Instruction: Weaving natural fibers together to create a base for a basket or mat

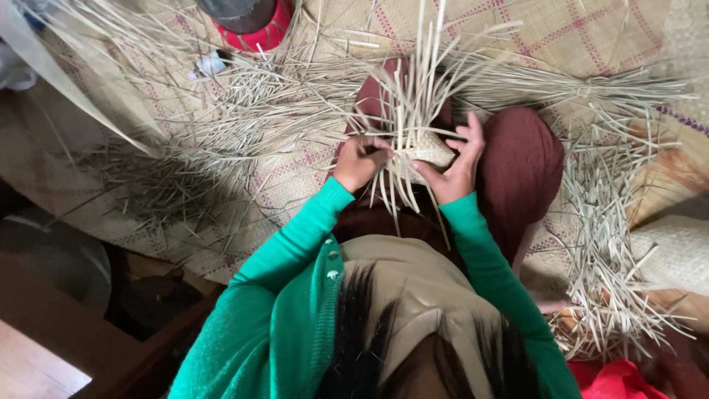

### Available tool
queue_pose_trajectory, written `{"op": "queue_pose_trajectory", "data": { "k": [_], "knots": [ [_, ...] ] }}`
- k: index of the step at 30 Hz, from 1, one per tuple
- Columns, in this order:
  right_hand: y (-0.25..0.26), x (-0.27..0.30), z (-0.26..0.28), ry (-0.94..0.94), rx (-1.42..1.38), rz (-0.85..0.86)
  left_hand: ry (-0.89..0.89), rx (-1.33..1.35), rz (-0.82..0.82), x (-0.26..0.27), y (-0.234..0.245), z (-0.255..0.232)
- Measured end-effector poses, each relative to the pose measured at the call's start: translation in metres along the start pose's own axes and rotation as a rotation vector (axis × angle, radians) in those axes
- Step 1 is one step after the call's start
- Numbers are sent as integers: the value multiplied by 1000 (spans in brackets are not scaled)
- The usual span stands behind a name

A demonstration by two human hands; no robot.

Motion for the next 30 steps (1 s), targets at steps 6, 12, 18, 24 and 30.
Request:
{"op": "queue_pose_trajectory", "data": {
  "k": [6, 12, 18, 24, 30],
  "knots": [
    [3, 9, -50, -298, -331, 17, 9, -213, -32, 17, 18, -36],
    [-27, 29, -99, -752, -685, 82, 65, 135, 22, 21, 5, -9],
    [-2, 2, -61, -372, -951, -80, -374, 372, 82, 20, -3, -74],
    [-15, 7, -92, -609, -971, -222, -612, -155, -99, 21, 18, -126],
    [-3, -9, -59, -443, -390, 38, -583, -130, -187, 11, 24, -113]
  ]
}}
Point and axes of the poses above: each hand's wrist, its own x-axis away from the middle knuckle, its own y-axis out of the back of the hand, z = x × y, the point moved 9 cm from there along -x, towards the middle knuckle
